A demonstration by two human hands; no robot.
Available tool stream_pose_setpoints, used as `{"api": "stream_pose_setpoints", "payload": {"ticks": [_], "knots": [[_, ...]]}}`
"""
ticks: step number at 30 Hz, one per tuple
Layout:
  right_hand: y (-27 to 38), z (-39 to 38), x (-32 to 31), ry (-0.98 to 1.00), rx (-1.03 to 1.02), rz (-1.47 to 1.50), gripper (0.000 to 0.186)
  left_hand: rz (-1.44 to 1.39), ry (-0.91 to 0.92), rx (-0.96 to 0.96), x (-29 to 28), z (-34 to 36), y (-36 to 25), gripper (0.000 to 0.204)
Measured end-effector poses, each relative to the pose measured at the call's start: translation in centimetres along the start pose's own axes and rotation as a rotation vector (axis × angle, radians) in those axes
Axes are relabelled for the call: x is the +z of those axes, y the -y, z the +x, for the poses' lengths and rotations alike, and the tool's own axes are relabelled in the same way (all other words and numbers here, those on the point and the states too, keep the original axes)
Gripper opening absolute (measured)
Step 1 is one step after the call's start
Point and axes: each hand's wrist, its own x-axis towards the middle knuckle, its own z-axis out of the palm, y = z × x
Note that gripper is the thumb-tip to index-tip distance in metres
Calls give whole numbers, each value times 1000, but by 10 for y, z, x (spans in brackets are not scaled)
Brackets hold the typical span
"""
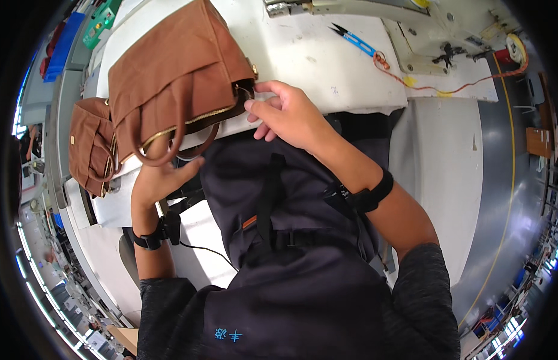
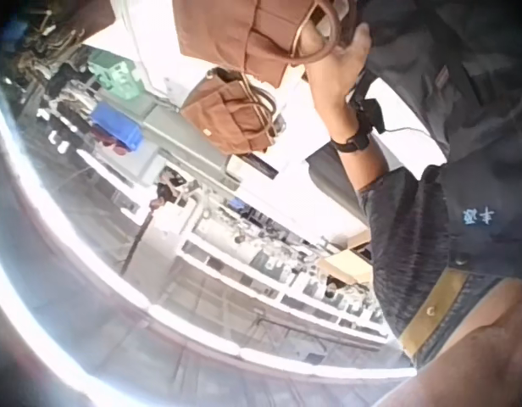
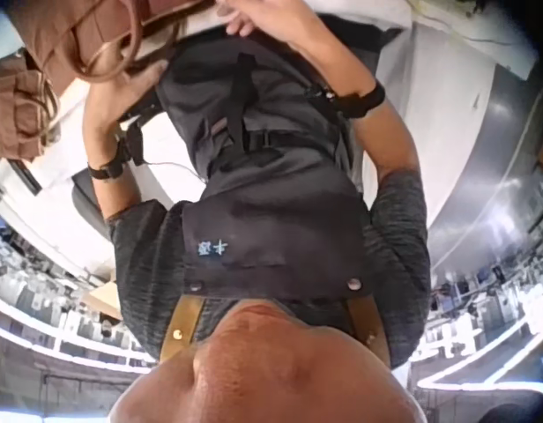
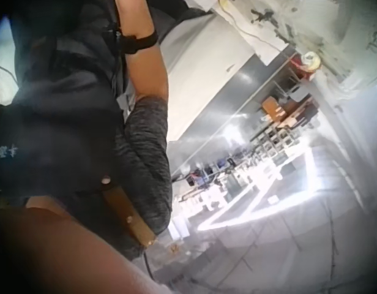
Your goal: Sewing the top edge and zipper area of a brown leather handbag using an industrial sewing machine.
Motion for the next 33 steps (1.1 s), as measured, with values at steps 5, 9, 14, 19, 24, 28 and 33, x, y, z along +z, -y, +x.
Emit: {"api": "stream_pose_setpoints", "payload": {"ticks": [5, 9, 14, 19, 24, 28, 33], "knots": [[-5, -3, 2, -87, -124, -157, 33, -1061, -407, 161, 21, 19, -30, 68], [-8, -1, 19, -266, -569, -544, 33, -1190, -446, 159, 32, 37, -57, 49], [1, 24, 32, -221, -651, -680, 26, -1084, -907, -114, 58, 65, -86, 41], [-6, 14, 30, -236, -631, -586, 18, -1180, -721, -144, 67, 80, -84, 47], [-16, -10, 21, -321, -689, -648, 25, -1482, -544, 1, 70, 77, -83, 58], [-18, -26, 13, -438, -750, -942, 19, -1705, -512, -20, 87, 78, -85, 62], [-18, -31, -3, -451, -716, -873, 18, -1554, -654, -294, 101, 83, -86, 46]]}}
